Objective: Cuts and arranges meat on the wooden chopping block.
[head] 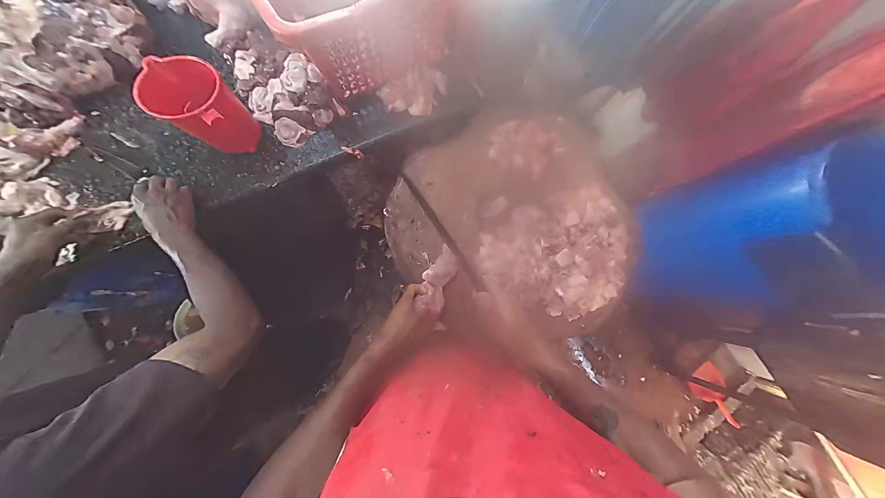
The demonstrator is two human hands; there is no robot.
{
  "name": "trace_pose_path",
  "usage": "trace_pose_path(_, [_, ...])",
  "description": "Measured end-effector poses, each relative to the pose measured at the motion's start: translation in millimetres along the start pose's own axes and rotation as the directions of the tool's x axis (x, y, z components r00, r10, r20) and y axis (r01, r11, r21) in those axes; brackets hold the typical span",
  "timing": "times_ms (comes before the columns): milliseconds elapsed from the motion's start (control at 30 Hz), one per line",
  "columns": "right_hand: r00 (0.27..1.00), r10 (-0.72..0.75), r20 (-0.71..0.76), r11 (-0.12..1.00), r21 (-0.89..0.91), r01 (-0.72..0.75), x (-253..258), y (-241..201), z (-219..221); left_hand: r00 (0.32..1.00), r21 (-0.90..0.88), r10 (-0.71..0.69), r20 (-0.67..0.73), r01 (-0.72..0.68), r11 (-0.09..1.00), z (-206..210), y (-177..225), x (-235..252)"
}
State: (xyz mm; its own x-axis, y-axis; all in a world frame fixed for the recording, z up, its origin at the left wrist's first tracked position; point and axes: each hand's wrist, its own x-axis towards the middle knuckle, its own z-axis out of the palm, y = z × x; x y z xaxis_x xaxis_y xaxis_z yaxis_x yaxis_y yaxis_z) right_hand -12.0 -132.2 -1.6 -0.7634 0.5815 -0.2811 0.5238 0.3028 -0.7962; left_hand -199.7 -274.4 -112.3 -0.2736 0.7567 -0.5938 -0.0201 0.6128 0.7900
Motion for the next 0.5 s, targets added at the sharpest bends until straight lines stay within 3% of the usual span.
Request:
trace_pose_path(67, [0.984, -0.159, -0.083, 0.986, 0.045, 0.163, -1, -3, 6, 1.000, -0.012, -0.006, 0.002, 0.006, 1.000, 4, 0, 3])
trace_pose_path(100, [0.981, -0.172, -0.088, 0.985, 0.004, 0.173, -1, 6, 14, 1.000, -0.016, -0.009, -0.001, 0.009, 1.000, 5, -1, 3])
trace_pose_path(133, [0.994, -0.105, -0.042, 0.992, -0.069, 0.102, -1, 20, 20, 1.000, -0.015, -0.011, -0.002, 0.011, 1.000, 6, -1, 3])
trace_pose_path(200, [0.974, 0.194, 0.119, 0.960, -0.226, -0.163, 6, 51, 30, 1.000, 0.000, -0.019, -0.004, 0.019, 1.000, 7, -2, 4])
trace_pose_path(267, [0.935, 0.319, 0.155, 0.928, -0.253, -0.274, 12, 60, 31, 1.000, -0.002, -0.020, -0.015, 0.020, 1.000, 7, -1, 4])
trace_pose_path(333, [0.953, 0.273, 0.131, 0.959, -0.120, -0.258, 7, 38, 26, 1.000, -0.042, -0.022, -0.017, 0.021, 0.999, 6, -5, 0])
trace_pose_path(433, [1.000, 0.029, 0.004, 0.991, 0.128, -0.029, -3, 9, 21, 1.000, -0.067, -0.031, -0.005, 0.030, 0.997, 11, -5, -2])
trace_pose_path(500, [0.996, -0.066, -0.056, 0.986, 0.149, 0.073, -4, 8, 30, 0.999, -0.043, -0.032, -0.008, 0.032, 0.999, 12, -4, -3])
